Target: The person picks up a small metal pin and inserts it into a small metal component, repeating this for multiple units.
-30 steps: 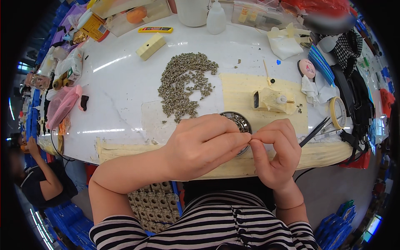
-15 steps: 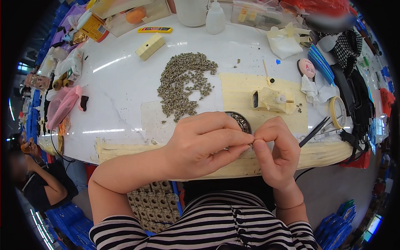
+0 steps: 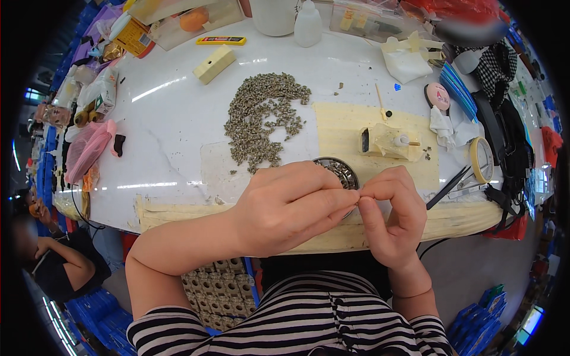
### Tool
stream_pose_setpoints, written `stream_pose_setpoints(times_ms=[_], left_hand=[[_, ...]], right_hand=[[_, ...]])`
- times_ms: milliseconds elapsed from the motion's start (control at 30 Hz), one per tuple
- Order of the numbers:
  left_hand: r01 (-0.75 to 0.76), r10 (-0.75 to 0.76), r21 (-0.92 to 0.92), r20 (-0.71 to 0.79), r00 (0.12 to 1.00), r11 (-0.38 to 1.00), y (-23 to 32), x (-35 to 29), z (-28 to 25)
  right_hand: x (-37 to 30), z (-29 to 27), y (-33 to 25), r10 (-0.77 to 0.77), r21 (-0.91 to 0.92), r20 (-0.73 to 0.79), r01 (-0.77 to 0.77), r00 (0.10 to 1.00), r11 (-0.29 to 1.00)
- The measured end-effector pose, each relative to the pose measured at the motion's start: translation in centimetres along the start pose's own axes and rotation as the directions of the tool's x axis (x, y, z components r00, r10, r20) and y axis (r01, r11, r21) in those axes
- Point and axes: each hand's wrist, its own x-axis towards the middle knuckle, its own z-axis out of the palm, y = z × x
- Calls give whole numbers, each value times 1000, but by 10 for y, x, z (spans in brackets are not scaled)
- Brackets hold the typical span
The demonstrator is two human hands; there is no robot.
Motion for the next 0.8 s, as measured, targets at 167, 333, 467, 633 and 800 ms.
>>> stream_pose_setpoints(times_ms=[167,333,467,633,800], left_hand=[[3,-3,-13,10,1000,1000,0,0,0],[4,-4,27,3,1000,1000,-1,-3,1],[0,0,5,15,1000,1000,0,-1,0],[4,-4,-27,1,1000,1000,1,0,-1],[11,-11,-3,5,1000,1000,0,-1,0]], right_hand=[[-2,-1,2,22,46,-9,-22,1000,999],[0,0,-3,-140,-120,-55,133,989,984],[-1,1,-2,-90,-85,-62,85,994,993],[-2,0,3,-54,-16,-37,53,998,998],[-2,1,-4,-117,-86,-61,111,991,990]])
